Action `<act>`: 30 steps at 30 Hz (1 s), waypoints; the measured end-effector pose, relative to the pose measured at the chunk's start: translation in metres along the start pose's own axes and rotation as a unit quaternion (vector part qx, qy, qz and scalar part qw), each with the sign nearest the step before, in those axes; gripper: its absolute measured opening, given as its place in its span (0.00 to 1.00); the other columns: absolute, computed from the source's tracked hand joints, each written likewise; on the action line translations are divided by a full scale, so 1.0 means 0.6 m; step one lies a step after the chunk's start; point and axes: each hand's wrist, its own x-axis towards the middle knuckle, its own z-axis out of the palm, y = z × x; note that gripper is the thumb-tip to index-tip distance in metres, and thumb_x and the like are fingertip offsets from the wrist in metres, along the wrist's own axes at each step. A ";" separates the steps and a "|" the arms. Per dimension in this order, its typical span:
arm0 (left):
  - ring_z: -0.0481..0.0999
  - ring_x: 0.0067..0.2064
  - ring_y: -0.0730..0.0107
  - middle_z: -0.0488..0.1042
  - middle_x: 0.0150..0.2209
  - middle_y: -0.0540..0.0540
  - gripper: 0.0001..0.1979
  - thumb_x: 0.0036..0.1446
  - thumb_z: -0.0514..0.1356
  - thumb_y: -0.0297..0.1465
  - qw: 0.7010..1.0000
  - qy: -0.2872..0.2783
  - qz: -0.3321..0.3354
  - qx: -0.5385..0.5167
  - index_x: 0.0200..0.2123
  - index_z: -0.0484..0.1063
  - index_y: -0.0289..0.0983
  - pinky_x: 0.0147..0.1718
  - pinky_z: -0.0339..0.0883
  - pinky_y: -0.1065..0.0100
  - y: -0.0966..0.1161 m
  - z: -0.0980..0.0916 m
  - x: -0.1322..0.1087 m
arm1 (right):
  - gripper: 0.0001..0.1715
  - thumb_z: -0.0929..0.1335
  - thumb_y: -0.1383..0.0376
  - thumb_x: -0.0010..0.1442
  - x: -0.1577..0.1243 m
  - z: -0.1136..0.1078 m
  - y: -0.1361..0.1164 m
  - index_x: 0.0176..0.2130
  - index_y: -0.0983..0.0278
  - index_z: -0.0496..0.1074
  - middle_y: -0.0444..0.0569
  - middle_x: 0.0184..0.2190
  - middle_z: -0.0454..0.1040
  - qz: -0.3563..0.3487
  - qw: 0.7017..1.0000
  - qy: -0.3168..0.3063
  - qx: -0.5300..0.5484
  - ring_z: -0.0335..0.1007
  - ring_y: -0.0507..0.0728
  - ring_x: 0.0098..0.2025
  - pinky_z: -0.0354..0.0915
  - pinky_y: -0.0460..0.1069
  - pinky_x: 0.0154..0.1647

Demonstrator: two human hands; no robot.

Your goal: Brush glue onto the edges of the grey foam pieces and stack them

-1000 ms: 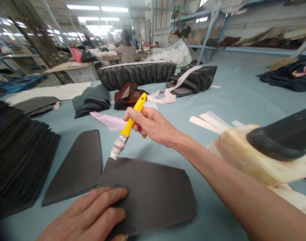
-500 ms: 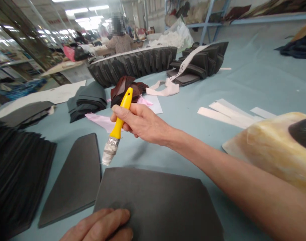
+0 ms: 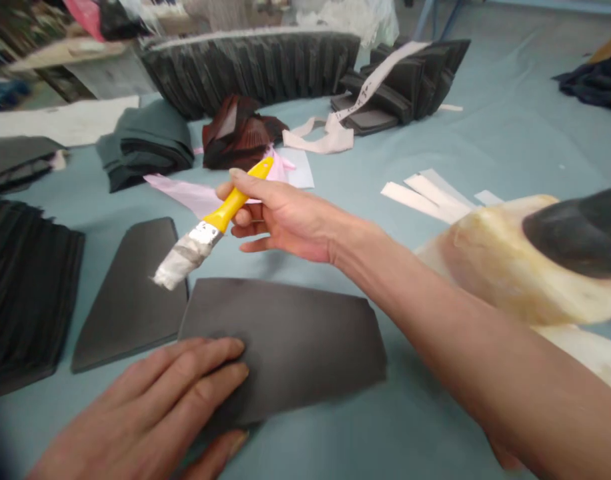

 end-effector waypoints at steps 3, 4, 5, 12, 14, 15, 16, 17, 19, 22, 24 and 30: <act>0.79 0.51 0.61 0.83 0.52 0.48 0.14 0.76 0.50 0.34 0.999 -0.014 -0.021 -0.041 0.51 0.76 0.41 0.49 0.74 0.59 -0.002 -0.014 0.013 | 0.21 0.76 0.47 0.66 -0.017 -0.006 0.007 0.36 0.60 0.72 0.37 0.21 0.67 0.093 0.994 0.013 0.049 0.72 0.53 0.31 0.70 0.49 0.38; 0.79 0.51 0.61 0.82 0.53 0.48 0.13 0.75 0.51 0.33 0.998 -0.026 -0.014 -0.049 0.51 0.75 0.41 0.48 0.73 0.59 -0.004 -0.018 0.016 | 0.21 0.76 0.48 0.66 -0.020 -0.008 0.012 0.36 0.60 0.71 0.36 0.21 0.67 0.112 0.992 0.018 0.062 0.73 0.53 0.31 0.69 0.49 0.38; 0.79 0.51 0.60 0.82 0.54 0.47 0.12 0.74 0.53 0.33 0.998 -0.041 -0.003 -0.054 0.52 0.75 0.41 0.48 0.72 0.59 -0.006 -0.021 0.016 | 0.20 0.76 0.49 0.67 -0.022 -0.008 0.016 0.36 0.60 0.71 0.36 0.20 0.67 0.125 0.989 0.020 0.075 0.72 0.52 0.30 0.68 0.49 0.37; 0.78 0.52 0.53 0.81 0.57 0.43 0.14 0.68 0.58 0.27 0.998 -0.058 0.015 0.012 0.56 0.72 0.38 0.46 0.74 0.55 -0.001 -0.016 0.003 | 0.19 0.77 0.52 0.66 -0.024 0.004 0.040 0.36 0.62 0.72 0.35 0.20 0.67 0.123 0.983 0.018 0.134 0.68 0.49 0.26 0.64 0.44 0.34; 0.79 0.51 0.54 0.82 0.56 0.43 0.14 0.67 0.58 0.25 0.998 -0.047 0.013 0.030 0.55 0.72 0.38 0.45 0.74 0.56 0.005 -0.011 0.003 | 0.18 0.76 0.53 0.67 -0.026 0.006 0.042 0.36 0.61 0.72 0.35 0.19 0.67 0.127 0.980 0.025 0.151 0.69 0.49 0.26 0.65 0.45 0.34; 0.79 0.51 0.54 0.83 0.55 0.43 0.14 0.67 0.58 0.25 0.998 -0.042 0.011 0.035 0.54 0.72 0.38 0.45 0.74 0.56 0.007 -0.010 0.003 | 0.18 0.76 0.53 0.68 -0.028 0.007 0.043 0.36 0.61 0.72 0.35 0.19 0.67 0.128 0.979 0.026 0.157 0.70 0.50 0.26 0.66 0.45 0.34; 0.79 0.51 0.54 0.83 0.55 0.44 0.13 0.67 0.57 0.25 0.999 -0.038 0.009 0.037 0.54 0.72 0.39 0.45 0.74 0.57 0.009 -0.009 0.002 | 0.17 0.76 0.53 0.68 -0.030 0.008 0.045 0.37 0.61 0.72 0.35 0.19 0.67 0.129 0.978 0.028 0.161 0.71 0.51 0.27 0.66 0.45 0.34; 0.80 0.51 0.55 0.83 0.55 0.44 0.13 0.68 0.56 0.25 0.999 -0.037 0.008 0.036 0.53 0.72 0.39 0.46 0.74 0.57 0.010 -0.009 0.002 | 0.17 0.75 0.53 0.69 -0.031 0.010 0.046 0.37 0.61 0.72 0.36 0.18 0.67 0.131 0.977 0.032 0.166 0.72 0.51 0.27 0.67 0.45 0.34; 0.80 0.51 0.56 0.84 0.55 0.45 0.13 0.69 0.55 0.25 0.999 -0.034 0.003 0.032 0.53 0.72 0.39 0.47 0.74 0.58 0.013 -0.011 -0.001 | 0.16 0.74 0.53 0.70 -0.035 0.013 0.048 0.37 0.61 0.72 0.36 0.18 0.67 0.143 0.974 0.040 0.173 0.73 0.52 0.27 0.67 0.45 0.33; 0.80 0.52 0.58 0.83 0.55 0.47 0.14 0.69 0.54 0.25 0.999 -0.029 -0.009 0.031 0.54 0.73 0.40 0.48 0.74 0.58 0.020 -0.011 -0.009 | 0.16 0.73 0.53 0.71 -0.038 0.015 0.046 0.37 0.60 0.72 0.36 0.19 0.66 0.145 0.977 0.034 0.155 0.71 0.51 0.26 0.67 0.46 0.33; 0.79 0.53 0.59 0.83 0.56 0.48 0.14 0.70 0.54 0.26 0.999 -0.032 -0.020 0.032 0.54 0.74 0.41 0.48 0.73 0.59 0.023 -0.005 -0.015 | 0.17 0.74 0.52 0.69 -0.037 0.012 0.039 0.37 0.60 0.72 0.35 0.20 0.65 0.100 0.987 0.033 0.121 0.69 0.50 0.26 0.68 0.46 0.34; 0.79 0.54 0.65 0.83 0.55 0.52 0.13 0.76 0.53 0.31 0.999 0.018 -0.025 0.029 0.54 0.77 0.45 0.47 0.74 0.66 0.014 0.021 -0.030 | 0.26 0.78 0.45 0.60 -0.013 0.004 0.015 0.37 0.59 0.68 0.32 0.20 0.57 -0.052 0.997 0.058 0.001 0.49 0.47 0.20 0.54 0.43 0.23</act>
